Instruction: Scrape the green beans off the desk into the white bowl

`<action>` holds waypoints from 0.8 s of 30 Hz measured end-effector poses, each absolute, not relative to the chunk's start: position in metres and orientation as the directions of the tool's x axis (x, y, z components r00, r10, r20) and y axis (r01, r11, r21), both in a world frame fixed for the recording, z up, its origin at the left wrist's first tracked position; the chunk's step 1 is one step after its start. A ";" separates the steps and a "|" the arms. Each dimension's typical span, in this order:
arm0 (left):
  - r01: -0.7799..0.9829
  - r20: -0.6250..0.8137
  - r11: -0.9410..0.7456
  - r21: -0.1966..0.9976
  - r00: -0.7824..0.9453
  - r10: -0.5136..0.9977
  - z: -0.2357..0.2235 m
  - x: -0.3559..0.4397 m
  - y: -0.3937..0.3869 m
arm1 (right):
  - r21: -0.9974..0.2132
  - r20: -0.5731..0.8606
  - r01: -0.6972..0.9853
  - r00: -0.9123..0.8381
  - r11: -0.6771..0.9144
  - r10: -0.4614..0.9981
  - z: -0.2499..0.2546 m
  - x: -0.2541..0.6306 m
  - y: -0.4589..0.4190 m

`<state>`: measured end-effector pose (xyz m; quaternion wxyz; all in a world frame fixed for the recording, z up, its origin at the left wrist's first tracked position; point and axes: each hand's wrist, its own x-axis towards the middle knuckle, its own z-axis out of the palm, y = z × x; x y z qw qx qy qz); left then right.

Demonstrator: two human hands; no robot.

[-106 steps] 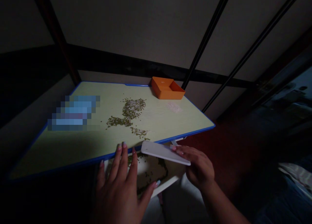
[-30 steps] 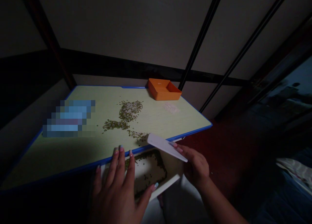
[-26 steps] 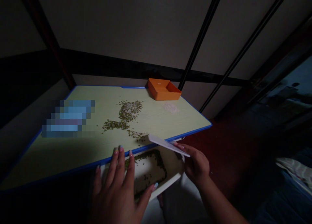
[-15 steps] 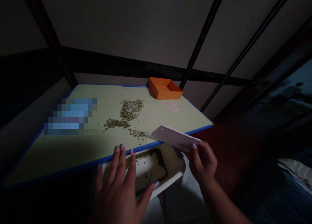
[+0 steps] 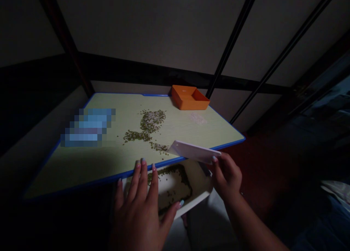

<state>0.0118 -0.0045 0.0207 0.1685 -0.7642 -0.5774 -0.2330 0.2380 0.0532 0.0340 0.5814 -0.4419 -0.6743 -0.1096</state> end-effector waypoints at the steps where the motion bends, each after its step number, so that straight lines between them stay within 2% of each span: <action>1: 0.961 0.550 -0.275 0.011 0.224 0.804 0.020 0.012 -0.005 | -0.367 0.880 0.724 0.068 0.584 0.469 0.034 0.238 0.053; 24: 0.959 0.551 -0.284 0.022 0.225 0.804 0.020 0.013 -0.004 | -0.375 0.877 0.686 0.043 0.624 0.479 0.028 0.231 0.056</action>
